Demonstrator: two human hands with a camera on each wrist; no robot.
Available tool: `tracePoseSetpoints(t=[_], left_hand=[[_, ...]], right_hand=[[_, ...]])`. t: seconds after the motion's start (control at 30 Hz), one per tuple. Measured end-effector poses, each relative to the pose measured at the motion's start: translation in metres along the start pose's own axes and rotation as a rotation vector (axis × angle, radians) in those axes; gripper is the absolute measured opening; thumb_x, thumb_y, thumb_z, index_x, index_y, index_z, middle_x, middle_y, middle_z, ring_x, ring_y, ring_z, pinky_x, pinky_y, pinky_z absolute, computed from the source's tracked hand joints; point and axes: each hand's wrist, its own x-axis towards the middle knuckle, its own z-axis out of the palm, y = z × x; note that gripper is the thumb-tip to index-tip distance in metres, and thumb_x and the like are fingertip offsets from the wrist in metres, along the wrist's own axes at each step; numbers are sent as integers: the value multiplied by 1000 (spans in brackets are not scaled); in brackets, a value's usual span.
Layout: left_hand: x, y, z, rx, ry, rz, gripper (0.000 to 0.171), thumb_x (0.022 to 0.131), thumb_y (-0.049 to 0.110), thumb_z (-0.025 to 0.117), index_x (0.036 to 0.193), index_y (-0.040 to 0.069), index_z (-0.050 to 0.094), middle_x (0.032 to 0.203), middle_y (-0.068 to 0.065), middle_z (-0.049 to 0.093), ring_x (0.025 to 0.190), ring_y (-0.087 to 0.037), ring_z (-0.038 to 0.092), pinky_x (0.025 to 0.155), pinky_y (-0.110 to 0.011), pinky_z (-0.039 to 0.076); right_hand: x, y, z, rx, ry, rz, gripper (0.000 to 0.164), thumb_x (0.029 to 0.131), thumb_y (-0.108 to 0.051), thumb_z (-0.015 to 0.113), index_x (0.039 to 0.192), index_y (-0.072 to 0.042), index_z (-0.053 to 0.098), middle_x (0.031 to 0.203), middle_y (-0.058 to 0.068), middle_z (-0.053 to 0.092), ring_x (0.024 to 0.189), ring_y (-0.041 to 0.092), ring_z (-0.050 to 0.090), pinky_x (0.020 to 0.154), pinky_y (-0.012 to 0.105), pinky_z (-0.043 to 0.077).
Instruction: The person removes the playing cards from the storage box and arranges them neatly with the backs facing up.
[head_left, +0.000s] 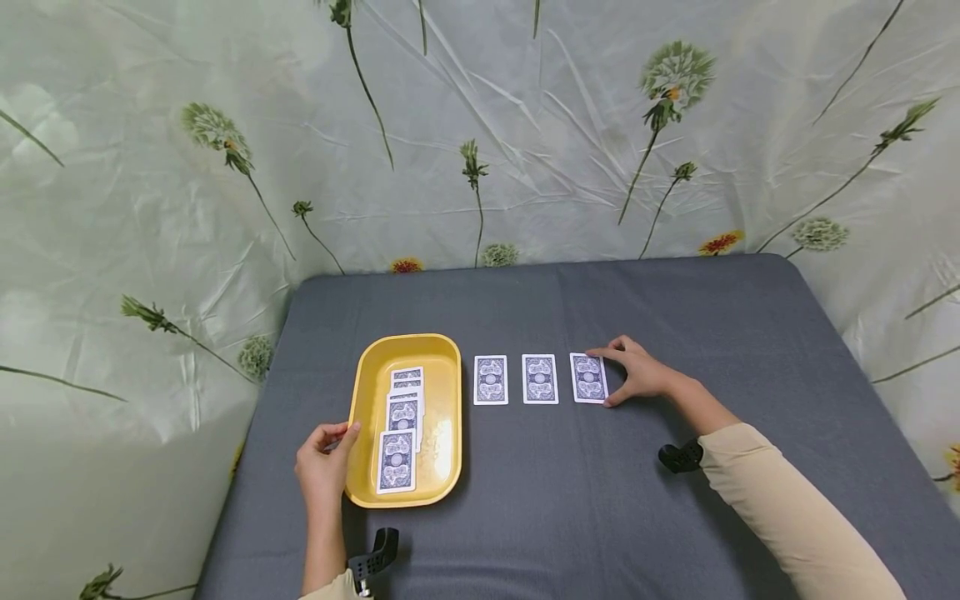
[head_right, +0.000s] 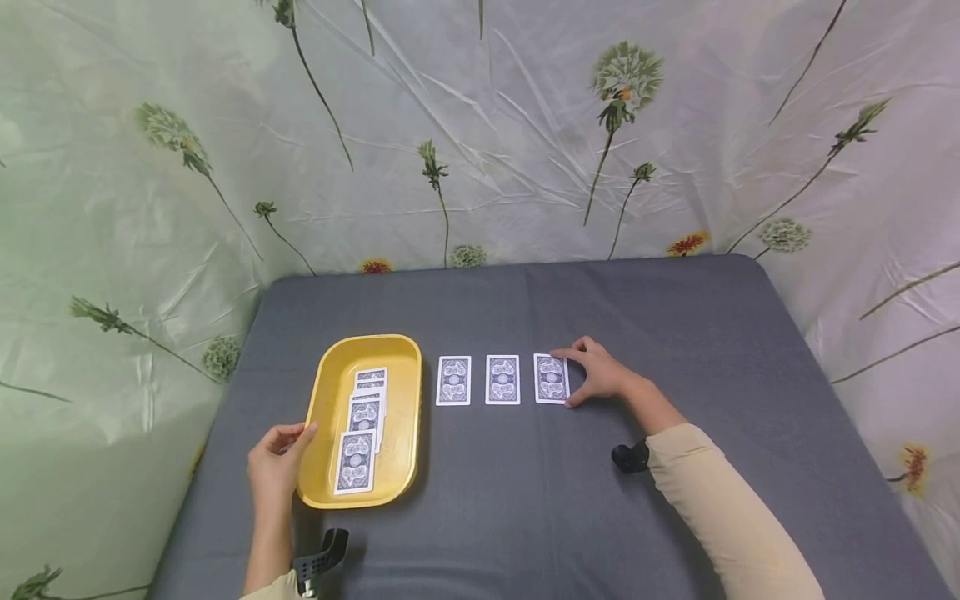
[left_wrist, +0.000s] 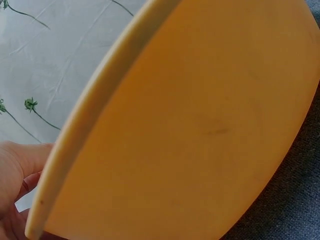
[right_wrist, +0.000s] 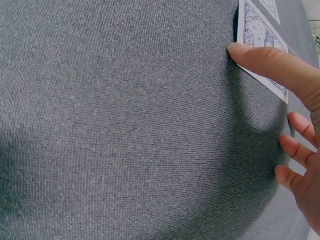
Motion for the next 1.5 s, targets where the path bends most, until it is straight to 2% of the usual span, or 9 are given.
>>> tracePoseSetpoints(t=[0.73, 0.87, 1.0, 1.17, 1.33, 1.5], left_hand=[[-1, 0, -1, 6, 2, 6, 29, 80, 30, 72, 90, 3, 68, 88, -13, 65, 75, -16, 51, 58, -17, 38], [-1, 1, -1, 3, -3, 9, 32, 81, 32, 71, 91, 2, 68, 89, -14, 65, 77, -18, 51, 58, -16, 38], [-1, -1, 0, 10, 0, 10, 28, 81, 30, 71, 91, 3, 68, 88, -13, 65, 76, -17, 51, 58, -18, 37], [-1, -1, 0, 11, 2, 8, 29, 81, 31, 71, 90, 3, 68, 89, -14, 65, 75, -18, 52, 56, -20, 39], [-1, -1, -1, -1, -6, 4, 33, 81, 34, 70, 92, 2, 68, 91, -16, 64, 76, -20, 52, 56, -20, 39], [-1, 1, 1, 1, -9, -3, 30, 81, 31, 71, 92, 3, 68, 91, -15, 65, 77, -20, 52, 58, -20, 39]], right_hand=[[0, 9, -1, 56, -45, -26, 85, 60, -29, 86, 133, -9, 47, 112, 17, 33, 102, 35, 33, 86, 53, 31], [0, 9, -2, 68, -30, -31, 87, 60, -29, 87, 135, -10, 45, 110, 15, 35, 98, 30, 35, 83, 45, 32], [1, 6, 0, 52, 30, -40, 83, 61, -32, 85, 133, -11, 48, 103, 13, 41, 88, 23, 38, 75, 35, 32], [5, -8, 3, -39, 110, -49, 64, 66, -39, 80, 119, -11, 57, 95, 9, 47, 81, 19, 43, 69, 32, 35], [14, -33, 7, -129, 174, -72, 46, 68, -38, 77, 103, -11, 61, 93, 7, 53, 82, 20, 50, 68, 36, 42], [24, -70, 13, -181, 214, -93, 43, 68, -40, 76, 95, -10, 61, 90, 6, 55, 77, 17, 51, 64, 36, 43]])
